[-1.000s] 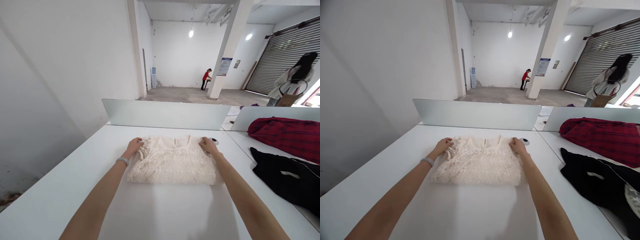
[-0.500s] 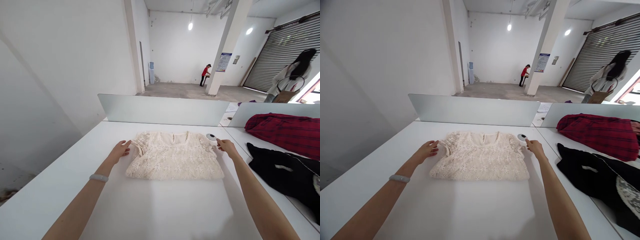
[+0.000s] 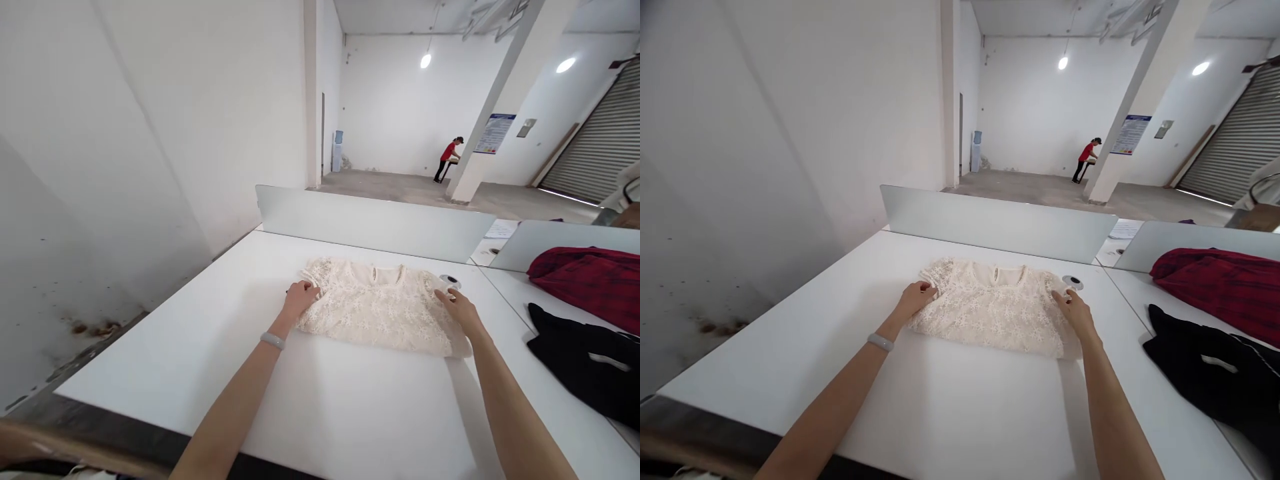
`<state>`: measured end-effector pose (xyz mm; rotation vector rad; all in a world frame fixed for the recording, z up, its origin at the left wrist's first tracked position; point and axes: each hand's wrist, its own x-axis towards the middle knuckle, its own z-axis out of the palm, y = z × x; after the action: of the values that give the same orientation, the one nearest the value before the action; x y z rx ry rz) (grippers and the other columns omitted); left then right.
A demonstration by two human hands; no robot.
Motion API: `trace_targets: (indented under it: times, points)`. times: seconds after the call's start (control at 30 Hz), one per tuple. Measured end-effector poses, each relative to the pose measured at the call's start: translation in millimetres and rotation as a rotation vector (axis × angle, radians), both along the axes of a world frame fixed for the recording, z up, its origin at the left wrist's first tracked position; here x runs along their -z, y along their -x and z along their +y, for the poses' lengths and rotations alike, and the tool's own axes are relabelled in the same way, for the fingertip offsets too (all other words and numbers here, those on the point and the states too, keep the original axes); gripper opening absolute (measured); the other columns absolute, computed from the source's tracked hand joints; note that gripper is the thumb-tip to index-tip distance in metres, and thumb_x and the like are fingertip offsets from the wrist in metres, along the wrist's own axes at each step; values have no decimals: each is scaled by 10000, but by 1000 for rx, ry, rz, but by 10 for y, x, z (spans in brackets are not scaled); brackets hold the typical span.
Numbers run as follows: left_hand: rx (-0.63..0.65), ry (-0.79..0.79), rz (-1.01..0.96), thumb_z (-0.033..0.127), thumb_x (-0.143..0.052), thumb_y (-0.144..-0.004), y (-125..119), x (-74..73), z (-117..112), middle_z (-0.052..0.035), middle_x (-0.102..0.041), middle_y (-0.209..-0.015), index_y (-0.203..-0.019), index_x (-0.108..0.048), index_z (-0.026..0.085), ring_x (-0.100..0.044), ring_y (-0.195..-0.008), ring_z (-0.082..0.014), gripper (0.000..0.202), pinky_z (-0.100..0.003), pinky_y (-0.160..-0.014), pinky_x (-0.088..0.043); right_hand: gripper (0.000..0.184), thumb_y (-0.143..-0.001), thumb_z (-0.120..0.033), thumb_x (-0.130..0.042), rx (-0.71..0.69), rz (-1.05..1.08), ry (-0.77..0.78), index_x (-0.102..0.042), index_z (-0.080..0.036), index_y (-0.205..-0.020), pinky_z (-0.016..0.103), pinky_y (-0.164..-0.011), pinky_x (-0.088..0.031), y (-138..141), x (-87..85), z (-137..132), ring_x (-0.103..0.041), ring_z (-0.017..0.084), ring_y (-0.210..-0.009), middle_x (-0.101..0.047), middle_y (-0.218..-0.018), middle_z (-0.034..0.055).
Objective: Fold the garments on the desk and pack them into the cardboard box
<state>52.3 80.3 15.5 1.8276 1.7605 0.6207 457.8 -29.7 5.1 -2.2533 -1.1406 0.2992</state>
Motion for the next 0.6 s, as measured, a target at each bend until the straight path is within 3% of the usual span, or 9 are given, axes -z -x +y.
trace_targets:
  times: [0.07, 0.17, 0.33, 0.47, 0.6]
  points:
    - [-15, 15, 14, 545, -457, -800, -8, -12, -42, -120, -611, -1144, -987, -610, 168, -567, -1036, -257, 448, -281, -800, -411, 766, -776, -599, -455, 27, 5, -10, -433, -102, -1358, 379, -846, -433, 57, 75, -33, -552, 320, -1082, -608, -1173, 185]
    - [-39, 11, 53, 606, -480, -753, -63, -9, -91, -128, -550, -1222, -950, -618, 188, -547, -1056, -289, 482, -308, -786, -417, 686, -792, -486, -461, 65, -5, -105, -435, -89, -1350, 364, -897, -419, 112, 221, -38, -556, 295, -1092, -584, -1215, 187]
    - [-44, -29, 113, 595, -517, -734, -154, 4, -123, -125, -502, -1243, -859, -634, 198, -471, -1133, -325, 433, -375, -887, -386, 642, -790, -460, -482, 98, 32, -205, -423, -178, -1364, 356, -886, -428, 149, 304, -22, -571, 268, -1071, -594, -1197, 149]
    - [-32, -90, 152, 500, -525, -780, -216, 3, -146, -104, -513, -1231, -835, -623, 210, -437, -1162, -322, 311, -411, -939, -338, 548, -831, -428, -424, -26, -20, -191, -483, -188, -1320, 349, -905, -417, 195, 269, -24, -550, 254, -1108, -623, -1128, 129]
    - [10, -104, 177, 285, -464, -848, -208, -7, -153, -78, -614, -1028, -836, -575, 215, -559, -966, -250, 132, -328, -776, -403, 539, -847, -405, -407, -78, -55, -179, -455, -194, -1340, 335, -909, -417, 203, 265, -37, -552, 238, -1111, -626, -1110, 123]
